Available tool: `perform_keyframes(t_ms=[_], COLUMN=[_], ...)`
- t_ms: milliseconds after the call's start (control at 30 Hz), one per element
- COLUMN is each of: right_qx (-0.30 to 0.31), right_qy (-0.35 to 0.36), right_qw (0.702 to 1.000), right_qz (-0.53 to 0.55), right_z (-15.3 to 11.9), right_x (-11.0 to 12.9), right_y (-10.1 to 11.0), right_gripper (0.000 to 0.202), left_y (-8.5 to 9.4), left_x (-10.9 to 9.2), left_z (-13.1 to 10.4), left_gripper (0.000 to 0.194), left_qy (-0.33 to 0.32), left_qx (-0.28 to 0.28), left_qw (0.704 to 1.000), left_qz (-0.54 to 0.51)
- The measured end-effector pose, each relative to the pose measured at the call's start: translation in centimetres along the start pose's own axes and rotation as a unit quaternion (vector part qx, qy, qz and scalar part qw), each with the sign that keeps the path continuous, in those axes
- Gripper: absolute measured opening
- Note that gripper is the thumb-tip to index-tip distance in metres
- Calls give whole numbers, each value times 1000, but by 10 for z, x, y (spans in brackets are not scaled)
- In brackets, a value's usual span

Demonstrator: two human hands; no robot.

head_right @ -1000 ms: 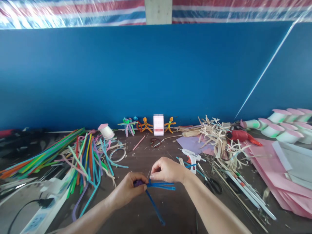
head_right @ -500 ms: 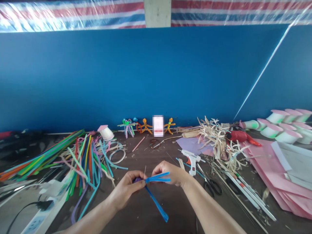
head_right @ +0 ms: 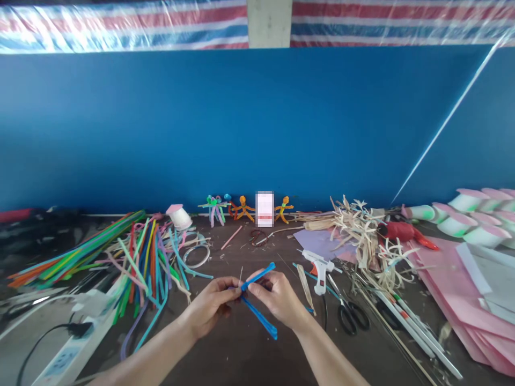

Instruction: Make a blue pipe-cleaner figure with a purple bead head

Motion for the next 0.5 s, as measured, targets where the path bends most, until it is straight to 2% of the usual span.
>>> perform_keyframes(t_ms=[100, 167, 233, 400, 500], right_qx=[-28, -39, -45, -43, -40], right_qy=[-22, -40, -39, 3, 27], right_qw=[999, 998, 998, 999, 997], right_qz=[22, 36, 32, -30, -52], right_z=[0, 0, 0, -2, -3], right_x=[-11, -19, -21, -10, -2], right_y=[3, 4, 6, 5, 3], right_gripper=[21, 24, 26, 22, 20], left_y=[-2, -1, 0, -5, -7], left_x=[4, 7, 8, 8, 6], left_z=[2, 3, 4, 5, 5], left_gripper=[16, 17, 15, 20, 22], left_qy=[46, 90, 106, 83, 53], left_qx=[19, 7, -8, 22, 18], left_qw=[998, 993, 991, 994, 997], left_qz=[-45, -73, -85, -69, -52])
Point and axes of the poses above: each hand's wrist, its own z-axis towards the middle knuckle, its own y-axis out of the back of the hand, x = y × z, the point moved 4 cm from there along z, towards the middle knuckle, and after that the axes turned 9 degrees about z, right-handed, at the moved point
